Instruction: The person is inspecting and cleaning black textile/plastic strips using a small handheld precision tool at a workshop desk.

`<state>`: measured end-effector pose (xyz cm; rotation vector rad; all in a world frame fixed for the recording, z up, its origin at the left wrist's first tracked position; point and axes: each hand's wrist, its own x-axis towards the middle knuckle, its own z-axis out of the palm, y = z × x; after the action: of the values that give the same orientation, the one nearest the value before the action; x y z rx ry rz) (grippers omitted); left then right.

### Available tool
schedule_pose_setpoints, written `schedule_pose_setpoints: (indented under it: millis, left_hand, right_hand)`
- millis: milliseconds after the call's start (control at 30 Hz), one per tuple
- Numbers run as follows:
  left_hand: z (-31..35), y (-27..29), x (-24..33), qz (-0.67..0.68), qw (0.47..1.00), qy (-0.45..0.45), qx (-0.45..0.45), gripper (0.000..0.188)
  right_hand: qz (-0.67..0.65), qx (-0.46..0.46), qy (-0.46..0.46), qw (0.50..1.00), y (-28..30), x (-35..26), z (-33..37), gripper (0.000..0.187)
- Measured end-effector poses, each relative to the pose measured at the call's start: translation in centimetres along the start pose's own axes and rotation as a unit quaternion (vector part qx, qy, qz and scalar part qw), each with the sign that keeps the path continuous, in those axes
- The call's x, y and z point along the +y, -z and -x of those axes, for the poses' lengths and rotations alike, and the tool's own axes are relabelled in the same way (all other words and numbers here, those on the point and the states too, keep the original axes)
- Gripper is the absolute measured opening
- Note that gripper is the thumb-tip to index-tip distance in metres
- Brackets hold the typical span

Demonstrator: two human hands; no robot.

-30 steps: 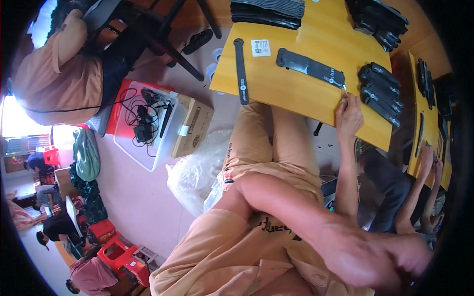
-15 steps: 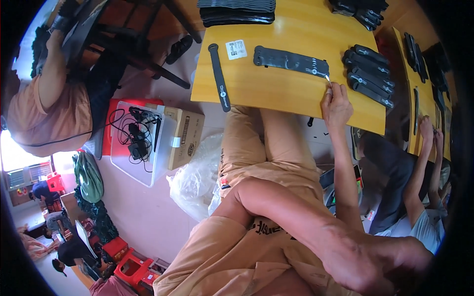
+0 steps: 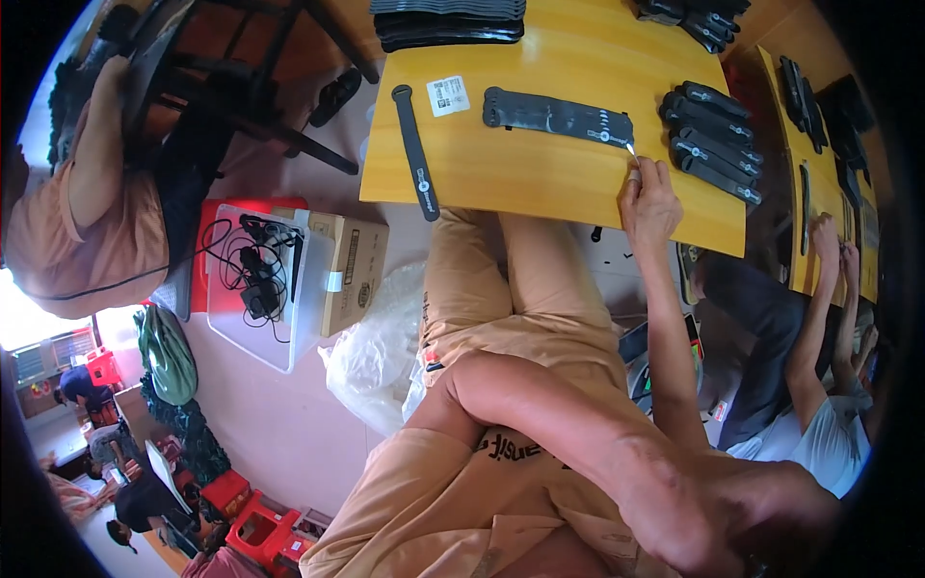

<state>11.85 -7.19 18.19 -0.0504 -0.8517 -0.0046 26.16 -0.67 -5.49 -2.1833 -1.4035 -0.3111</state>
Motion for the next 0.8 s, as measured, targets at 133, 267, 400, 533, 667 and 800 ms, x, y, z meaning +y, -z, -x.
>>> schedule_pose_setpoints:
  millis: [133, 267, 400, 533, 667, 800]
  left_hand:
    - [1.3, 1.4, 1.5, -0.17, 0.985, 0.022, 0.008, 0.031]
    - [5.6, 2.0, 6.1, -0.451, 0.853, 0.032, 0.259, 0.017]
    - [12.7, 7.9, 14.2, -0.902, 0.128, 0.118, 0.394, 0.046]
    - [16.9, 11.0, 20.0, -0.914, -0.06, 0.143, 0.376, 0.064]
    - [16.9, 13.7, 22.1, -0.925, -0.154, 0.178, 0.299, 0.08]
    - [17.0, 14.6, 22.6, -0.921, -0.152, 0.21, 0.291, 0.079]
  right_hand:
    - [-0.005, 0.008, 0.015, 1.0, 0.3, -0.3, -0.3, 0.014]
    - [-0.007, 0.009, -0.006, 1.0, -0.1, 0.3, 0.0, 0.013]
    - [-0.035, -0.038, -0.054, 0.997, 0.4, 0.9, -1.2, 0.016]
    - [-0.097, -0.027, -0.066, 0.993, 0.7, -0.2, -5.5, 0.02]
    - [-0.02, 0.041, -0.007, 0.999, -2.4, -3.0, -9.7, 0.014]
    - [0.053, 0.041, 0.03, 0.997, -7.0, -4.1, -10.3, 0.012]
